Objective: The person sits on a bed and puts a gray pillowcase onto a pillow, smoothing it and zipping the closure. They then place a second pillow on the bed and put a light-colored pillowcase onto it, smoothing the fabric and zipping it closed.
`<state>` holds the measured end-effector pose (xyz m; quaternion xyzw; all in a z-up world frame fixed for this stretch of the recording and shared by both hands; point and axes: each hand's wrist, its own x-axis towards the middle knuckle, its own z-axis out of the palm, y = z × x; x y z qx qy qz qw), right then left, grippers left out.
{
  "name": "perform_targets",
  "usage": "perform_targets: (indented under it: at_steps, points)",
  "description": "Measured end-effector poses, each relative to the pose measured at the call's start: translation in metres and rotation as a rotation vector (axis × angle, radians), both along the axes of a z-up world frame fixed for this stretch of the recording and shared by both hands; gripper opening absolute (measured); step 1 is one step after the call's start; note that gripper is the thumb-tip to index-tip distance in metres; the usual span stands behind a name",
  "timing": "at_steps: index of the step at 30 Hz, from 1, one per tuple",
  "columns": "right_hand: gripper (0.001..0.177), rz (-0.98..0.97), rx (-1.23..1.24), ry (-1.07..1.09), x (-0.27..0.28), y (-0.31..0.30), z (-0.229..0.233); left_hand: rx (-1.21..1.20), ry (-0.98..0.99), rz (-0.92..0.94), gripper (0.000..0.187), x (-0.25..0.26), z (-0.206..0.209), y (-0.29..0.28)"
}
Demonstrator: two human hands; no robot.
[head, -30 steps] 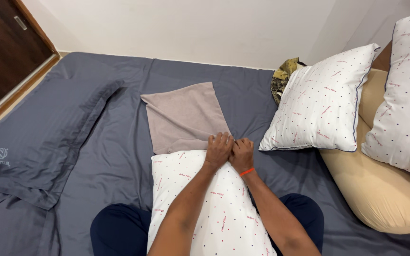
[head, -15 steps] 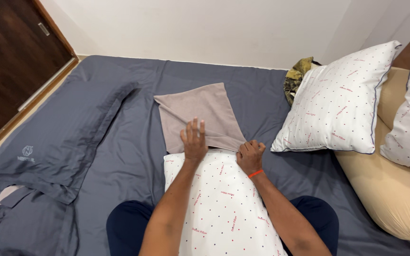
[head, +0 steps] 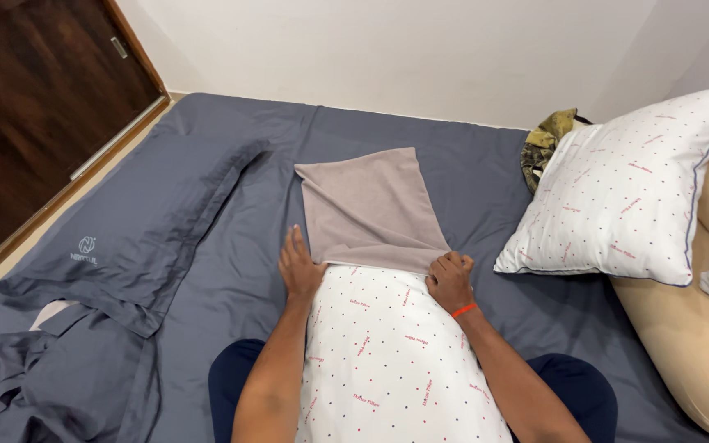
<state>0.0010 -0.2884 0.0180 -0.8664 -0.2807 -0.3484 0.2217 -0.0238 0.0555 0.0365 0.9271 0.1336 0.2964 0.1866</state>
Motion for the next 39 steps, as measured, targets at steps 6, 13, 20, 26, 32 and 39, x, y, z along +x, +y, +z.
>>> perform_targets:
  at_steps: [6, 13, 20, 26, 32, 39]
  points:
    - [0.012, 0.083, -0.032, 0.167, 0.005, 0.002, -0.012, -0.491, 0.245, 0.113, 0.042, 0.000, -0.049, 0.015]
    - [0.016, -0.085, -0.327, 0.678, 0.004, 0.011, 0.002, -0.968, 0.178, 0.019, 0.016, 0.022, -0.109, 0.026]
    - [0.036, -0.305, -0.748, 0.857, 0.003, 0.109, 0.047, -1.494, 0.089, -0.210, 0.011, 0.027, -0.093, 0.015]
    - [0.055, -0.056, -0.441, 0.462, -0.060, 0.239, 0.067, -1.631, 0.162, -0.277, 0.010, 0.033, -0.103, 0.027]
    - [0.052, -0.042, -0.321, 0.349, -0.076, 0.238, 0.046, -1.701, 0.182, -0.388, 0.015, 0.038, -0.113, 0.029]
    - [0.034, 0.035, -0.066, 0.323, -0.070, 0.217, 0.020, -1.816, 0.161, -0.450, 0.017, 0.045, -0.115, 0.023]
